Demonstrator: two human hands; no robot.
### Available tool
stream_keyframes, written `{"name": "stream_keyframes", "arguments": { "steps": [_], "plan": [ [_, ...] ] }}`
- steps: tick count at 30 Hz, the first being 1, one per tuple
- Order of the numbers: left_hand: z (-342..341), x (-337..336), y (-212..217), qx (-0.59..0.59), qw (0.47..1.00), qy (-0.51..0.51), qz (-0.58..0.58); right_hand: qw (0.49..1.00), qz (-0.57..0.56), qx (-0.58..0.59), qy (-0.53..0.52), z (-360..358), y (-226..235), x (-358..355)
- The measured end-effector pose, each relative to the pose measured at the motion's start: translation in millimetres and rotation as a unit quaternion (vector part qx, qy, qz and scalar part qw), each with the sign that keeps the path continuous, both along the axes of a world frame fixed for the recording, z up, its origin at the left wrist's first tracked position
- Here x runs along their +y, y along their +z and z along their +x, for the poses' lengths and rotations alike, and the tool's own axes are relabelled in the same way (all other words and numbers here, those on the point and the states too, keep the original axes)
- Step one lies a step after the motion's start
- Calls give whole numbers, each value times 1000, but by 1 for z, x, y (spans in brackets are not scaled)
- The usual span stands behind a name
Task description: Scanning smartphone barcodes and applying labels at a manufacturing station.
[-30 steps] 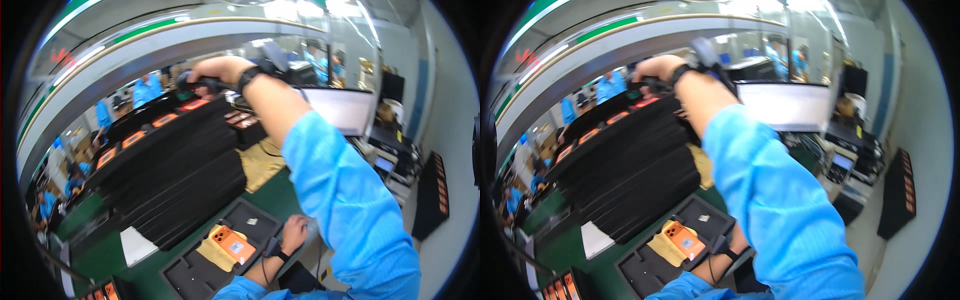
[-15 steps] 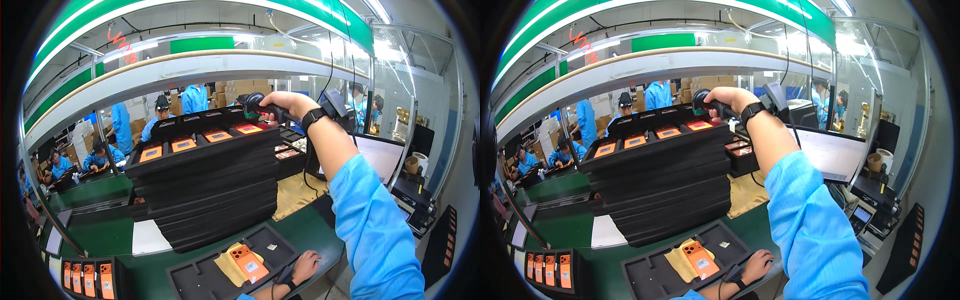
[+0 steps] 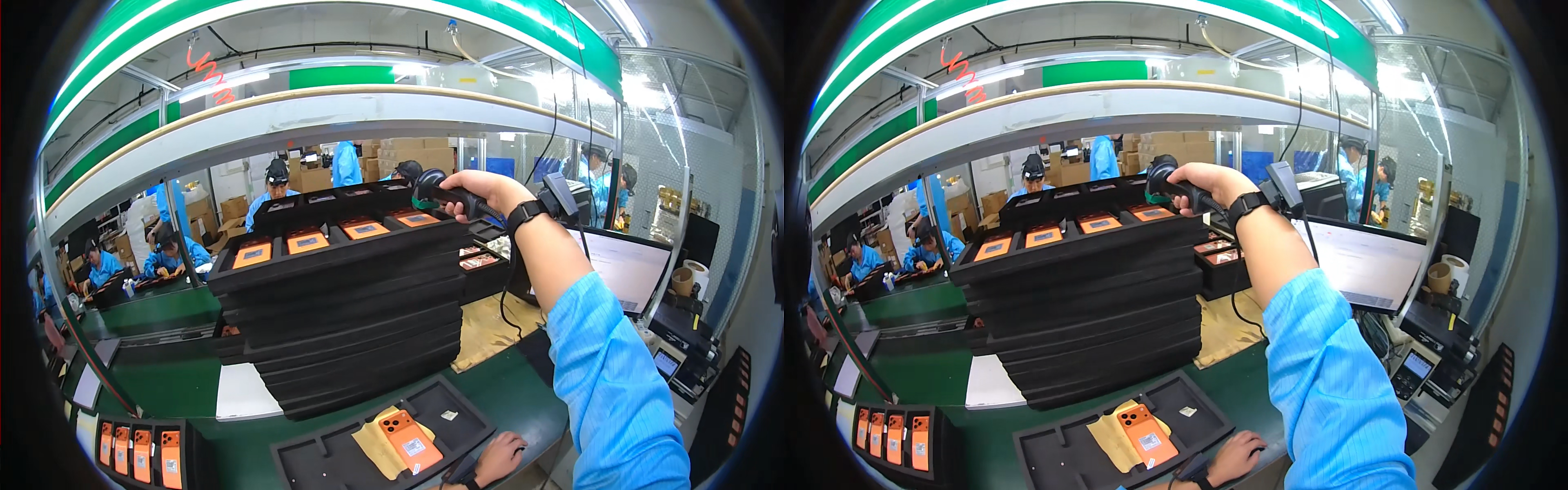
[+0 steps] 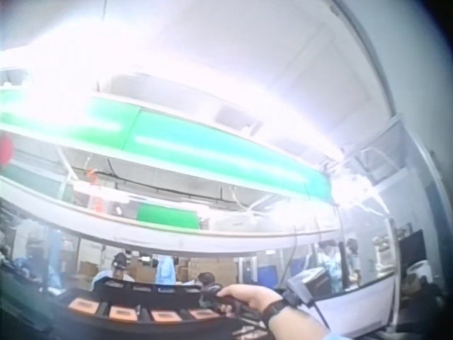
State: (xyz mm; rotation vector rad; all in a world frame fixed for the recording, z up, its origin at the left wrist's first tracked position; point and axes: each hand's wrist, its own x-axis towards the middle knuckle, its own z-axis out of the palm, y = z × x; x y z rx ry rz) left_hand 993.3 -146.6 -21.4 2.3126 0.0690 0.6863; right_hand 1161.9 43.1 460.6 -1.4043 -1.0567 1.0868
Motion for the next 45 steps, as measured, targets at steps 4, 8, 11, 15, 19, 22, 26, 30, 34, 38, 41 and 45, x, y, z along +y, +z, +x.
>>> {"name": "stream_keyframes", "arguments": {
  "steps": [4,8,11,15,19,22,26,30,34,38,41,45],
  "plan": [
    [-32,-12,9,-49,999,8,-14,1000,-29,-6,-6,-9,-2,4],
    [-45,-10,17,-2,996,-30,-85,995,-69,-62,-29,-24,18,1],
    [-43,-8,19,-4,994,-26,-106,993,-102,-51,23,-27,39,0],
    [-43,-17,13,-41,990,-34,-130,992,-112,-43,-23,-27,51,15],
    [-44,-28,2,-47,986,-46,-152,988,-150,-24,-24,-28,50,35],
    [-44,-25,-4,-47,987,-64,-136,990,-140,-14,-31,-32,52,41],
    [-44,-16,1,0,989,-73,-130,995,31,-91,-24,-29,19,6],
    [-44,-14,11,-61,979,-56,-184,946,169,-228,-156,-3,-104,-105],
    [-42,-17,15,-67,979,-64,-183,941,-44,-148,-303,14,-301,-172],
    [-42,-23,10,-59,989,-86,-103,958,-138,-88,-235,16,-431,-184],
    [-41,-22,8,23,997,-73,-28,926,6,-278,-255,35,-464,-195],
    [-33,-20,9,24,996,-51,67,698,112,-563,-428,111,-460,-218]
  ]
}}
